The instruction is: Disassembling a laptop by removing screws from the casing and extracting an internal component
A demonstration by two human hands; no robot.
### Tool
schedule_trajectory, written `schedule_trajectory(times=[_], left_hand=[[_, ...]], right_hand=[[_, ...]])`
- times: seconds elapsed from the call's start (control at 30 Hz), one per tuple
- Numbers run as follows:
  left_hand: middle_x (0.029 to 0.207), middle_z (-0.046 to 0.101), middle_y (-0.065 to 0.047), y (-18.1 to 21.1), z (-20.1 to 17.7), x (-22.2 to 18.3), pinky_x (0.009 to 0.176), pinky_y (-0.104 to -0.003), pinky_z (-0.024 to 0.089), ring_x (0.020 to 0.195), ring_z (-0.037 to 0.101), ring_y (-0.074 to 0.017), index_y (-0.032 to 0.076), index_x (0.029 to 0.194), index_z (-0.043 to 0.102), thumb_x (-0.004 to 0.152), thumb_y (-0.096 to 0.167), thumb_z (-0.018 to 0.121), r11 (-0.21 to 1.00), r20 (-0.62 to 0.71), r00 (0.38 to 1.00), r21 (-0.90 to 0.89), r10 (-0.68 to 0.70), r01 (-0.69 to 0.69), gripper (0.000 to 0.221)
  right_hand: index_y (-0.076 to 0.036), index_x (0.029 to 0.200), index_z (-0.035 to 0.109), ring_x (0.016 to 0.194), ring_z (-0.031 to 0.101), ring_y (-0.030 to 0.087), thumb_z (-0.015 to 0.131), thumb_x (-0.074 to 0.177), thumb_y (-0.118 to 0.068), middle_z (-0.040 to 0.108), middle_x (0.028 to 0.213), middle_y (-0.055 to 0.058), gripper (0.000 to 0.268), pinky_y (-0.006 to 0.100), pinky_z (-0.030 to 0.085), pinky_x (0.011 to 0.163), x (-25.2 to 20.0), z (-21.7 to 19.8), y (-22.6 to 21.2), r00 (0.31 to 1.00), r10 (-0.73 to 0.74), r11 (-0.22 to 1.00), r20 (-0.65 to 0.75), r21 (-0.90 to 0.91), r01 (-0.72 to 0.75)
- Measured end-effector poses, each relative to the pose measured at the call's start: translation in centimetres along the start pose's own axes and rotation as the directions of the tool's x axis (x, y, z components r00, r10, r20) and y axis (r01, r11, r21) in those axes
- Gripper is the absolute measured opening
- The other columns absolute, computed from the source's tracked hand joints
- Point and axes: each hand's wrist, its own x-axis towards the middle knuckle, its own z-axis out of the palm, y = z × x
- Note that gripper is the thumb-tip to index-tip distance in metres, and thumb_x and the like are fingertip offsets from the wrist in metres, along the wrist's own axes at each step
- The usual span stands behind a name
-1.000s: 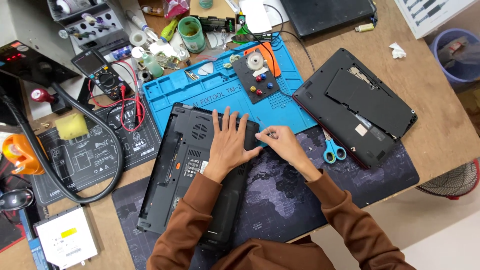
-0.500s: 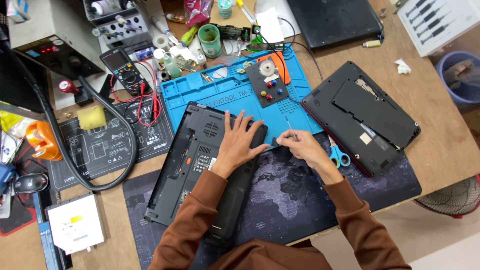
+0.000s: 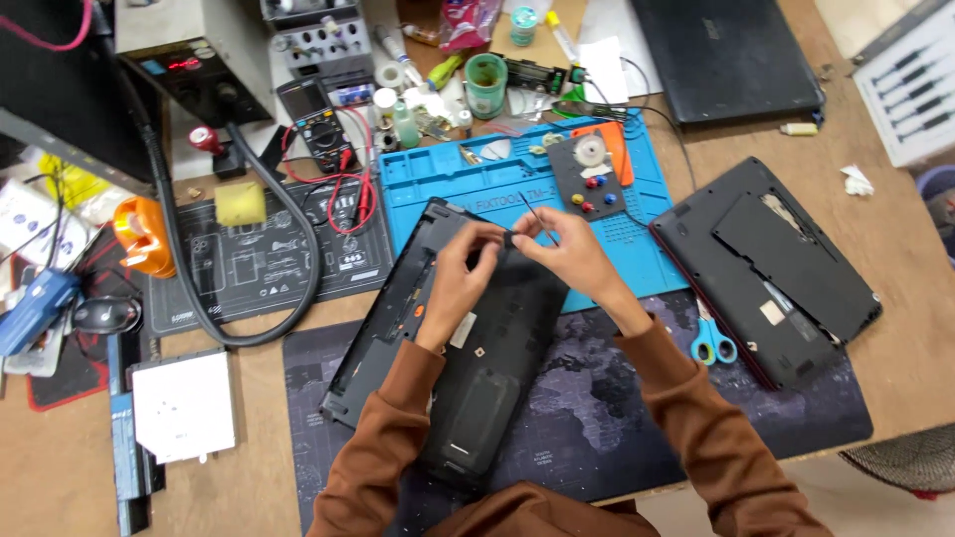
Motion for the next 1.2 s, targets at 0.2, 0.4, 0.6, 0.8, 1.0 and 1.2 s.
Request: schedule_trajectory(times=[0.2,0.4,0.6,0.8,1.0,1.2], left_hand=[[0.082,0.061,-0.012,-3.3,-5.7,-0.5,0.082,-0.040,0.052,0.083,0.065,-0.0330,0.007,0.064,0.052,0.083,-0.015,0.044,0.990,-0.319,0.947,0.142,0.021,0.025,0.030],[0.082,0.058,-0.013,-5.3,-6.3,-1.2,0.089,-0.041,0.051,0.087,0.065,-0.0337,0.006,0.064,0.056,0.082,-0.013,0.045,0.991,-0.384,0.922,0.100,-0.046,0.090,0.028],[0.084,0.054,-0.007,-3.3,-6.1,-1.1,0.088,-0.039,0.050,0.088,0.063,-0.0318,0.008,0.072,0.057,0.089,-0.012,0.042,0.987,-0.377,0.919,0.058,-0.118,0.150,0.031],[0.084,0.051,-0.003,-2.5,-6.0,-1.2,0.085,-0.038,0.049,0.086,0.061,-0.0271,0.009,0.075,0.055,0.094,-0.010,0.042,0.985,-0.366,0.921,0.058,-0.130,0.162,0.030],[0.091,0.054,-0.007,-2.9,-6.1,-1.1,0.080,-0.038,0.051,0.081,0.060,-0.0244,0.012,0.098,0.059,0.099,-0.006,0.041,0.986,-0.375,0.923,0.102,-0.082,0.129,0.026],[0.141,0.029,-0.031,-0.5,-5.6,-1.5,0.090,-0.051,0.057,0.105,0.064,-0.0432,0.006,0.156,0.029,0.103,-0.005,0.044,0.956,-0.405,0.911,0.289,0.071,0.055,0.056]], right_hand=[[-0.011,0.096,0.070,0.090,0.071,0.031,0.072,0.089,-0.019,0.074,0.084,0.008,0.011,0.047,0.055,0.081,8.2,4.7,-0.7,0.987,-0.156,0.953,0.040,-0.255,0.161],[-0.014,0.091,0.069,0.086,0.071,0.032,0.073,0.088,-0.016,0.070,0.083,0.006,0.005,0.045,0.057,0.075,15.3,8.5,1.2,0.977,-0.211,0.842,0.037,-0.502,0.201],[-0.012,0.096,0.061,0.057,0.066,0.035,0.064,0.096,-0.011,0.055,0.091,0.004,0.004,0.046,0.057,0.053,18.0,11.6,4.1,0.925,-0.351,0.549,0.147,-0.767,0.331],[-0.003,0.096,0.068,0.056,0.067,0.038,0.071,0.095,-0.008,0.053,0.093,0.006,0.006,0.045,0.058,0.048,18.4,11.3,3.9,0.921,-0.358,0.616,0.154,-0.702,0.357],[-0.005,0.108,0.068,0.079,0.071,0.045,0.064,0.099,-0.022,0.059,0.094,0.012,0.020,0.050,0.059,0.062,16.3,9.3,1.4,0.962,-0.209,0.756,0.175,-0.595,0.272],[0.010,0.122,0.062,0.106,0.065,0.055,0.041,0.106,-0.015,0.067,0.110,0.035,0.036,0.059,0.054,0.087,6.9,6.8,-8.1,0.921,-0.045,0.900,0.387,-0.385,0.206]])
